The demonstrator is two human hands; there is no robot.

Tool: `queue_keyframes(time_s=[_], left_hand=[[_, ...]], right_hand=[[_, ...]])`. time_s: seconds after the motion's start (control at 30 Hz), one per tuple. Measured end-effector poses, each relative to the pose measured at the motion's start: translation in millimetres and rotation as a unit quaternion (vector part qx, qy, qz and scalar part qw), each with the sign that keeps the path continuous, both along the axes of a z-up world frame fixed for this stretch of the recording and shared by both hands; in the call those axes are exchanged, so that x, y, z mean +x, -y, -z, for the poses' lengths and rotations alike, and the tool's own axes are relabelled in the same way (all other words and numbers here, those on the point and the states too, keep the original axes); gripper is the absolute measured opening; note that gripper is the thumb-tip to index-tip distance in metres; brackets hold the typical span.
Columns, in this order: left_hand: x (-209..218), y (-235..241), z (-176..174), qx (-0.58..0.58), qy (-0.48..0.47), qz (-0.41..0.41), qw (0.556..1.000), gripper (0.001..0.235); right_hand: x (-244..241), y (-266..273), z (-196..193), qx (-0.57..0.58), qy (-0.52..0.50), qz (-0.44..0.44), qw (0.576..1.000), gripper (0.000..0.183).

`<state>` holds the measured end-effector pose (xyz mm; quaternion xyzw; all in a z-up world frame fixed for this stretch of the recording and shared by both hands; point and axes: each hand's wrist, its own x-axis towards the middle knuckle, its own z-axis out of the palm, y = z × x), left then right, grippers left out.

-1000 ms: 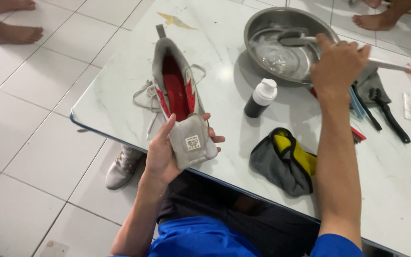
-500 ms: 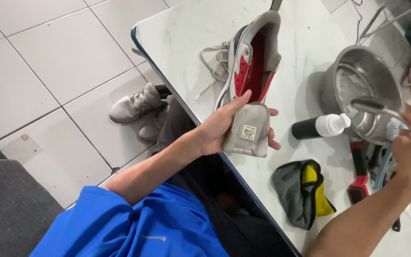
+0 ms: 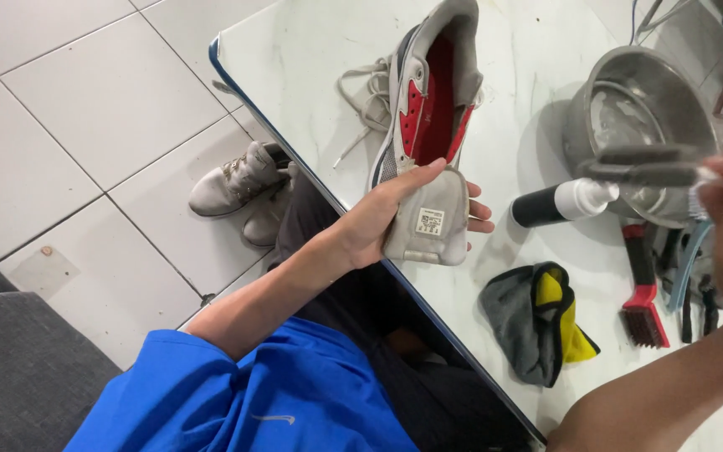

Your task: The person cleans a white sneaker with red accents by applying foam cleaner and scrubbing the upper, heel, and interior with a brush. They wipe the shoe with a cloth and continue scrubbing the heel and inside of the shoe.

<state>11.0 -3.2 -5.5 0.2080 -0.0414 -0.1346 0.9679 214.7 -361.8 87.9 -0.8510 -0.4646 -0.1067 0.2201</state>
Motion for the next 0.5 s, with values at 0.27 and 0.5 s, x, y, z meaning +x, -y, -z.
queue_keyframes(time_s=[0.27, 0.5], left_hand=[[-1, 2, -6, 0.024, -0.030, -0.006, 0.999, 0.042], [1, 7, -2, -0.031, -0.011, -0.019, 0.999, 0.021]], right_hand=[[-116, -122, -37, -0.105, 0.106, -0.064, 0.987, 0.026], [-137, -140, -39, -0.114, 0.117, -0.077, 0.984, 0.048]])
